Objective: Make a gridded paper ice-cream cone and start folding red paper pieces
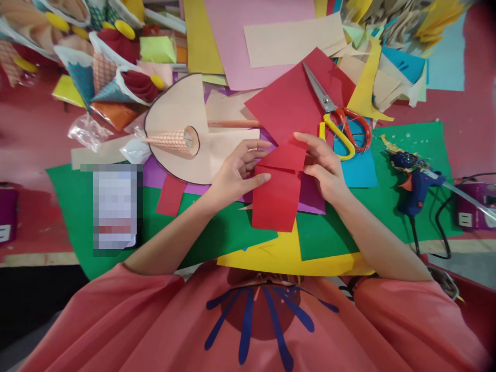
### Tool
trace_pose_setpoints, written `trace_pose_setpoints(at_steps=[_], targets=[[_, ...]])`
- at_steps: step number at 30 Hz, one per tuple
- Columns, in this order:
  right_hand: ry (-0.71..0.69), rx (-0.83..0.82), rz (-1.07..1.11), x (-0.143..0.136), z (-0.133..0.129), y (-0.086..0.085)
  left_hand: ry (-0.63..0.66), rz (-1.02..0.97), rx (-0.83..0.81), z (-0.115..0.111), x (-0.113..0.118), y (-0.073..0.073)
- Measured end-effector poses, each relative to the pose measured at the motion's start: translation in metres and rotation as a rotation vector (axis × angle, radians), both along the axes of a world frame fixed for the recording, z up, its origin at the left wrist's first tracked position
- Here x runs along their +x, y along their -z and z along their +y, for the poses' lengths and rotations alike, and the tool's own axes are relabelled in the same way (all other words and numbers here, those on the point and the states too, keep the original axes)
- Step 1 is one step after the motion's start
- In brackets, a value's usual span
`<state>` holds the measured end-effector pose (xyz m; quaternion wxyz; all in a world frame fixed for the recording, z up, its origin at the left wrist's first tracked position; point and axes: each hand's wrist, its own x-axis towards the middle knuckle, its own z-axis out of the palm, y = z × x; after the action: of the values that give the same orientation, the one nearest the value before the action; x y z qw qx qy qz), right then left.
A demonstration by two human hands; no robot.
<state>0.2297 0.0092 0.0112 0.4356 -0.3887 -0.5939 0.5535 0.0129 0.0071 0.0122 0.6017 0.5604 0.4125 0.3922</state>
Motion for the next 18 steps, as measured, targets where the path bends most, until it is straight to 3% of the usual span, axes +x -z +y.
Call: trace_pose_setpoints(at_steps=[5,13,18], targets=[[0.02,0.03,0.011,-0.002,0.001,0.001,0.032,-0.026,-0.002,0.0,-0.001,0.002],[0.192,0.17,-0.084,-0.001,0.011,0.003,0.155,0.088,-0.009,-0.002,0.0,-0.004],[0.342,0.105,-0.187,0.0,0.012,0.004,0.157,0.096,0.118,-0.004,0.001,0.002]])
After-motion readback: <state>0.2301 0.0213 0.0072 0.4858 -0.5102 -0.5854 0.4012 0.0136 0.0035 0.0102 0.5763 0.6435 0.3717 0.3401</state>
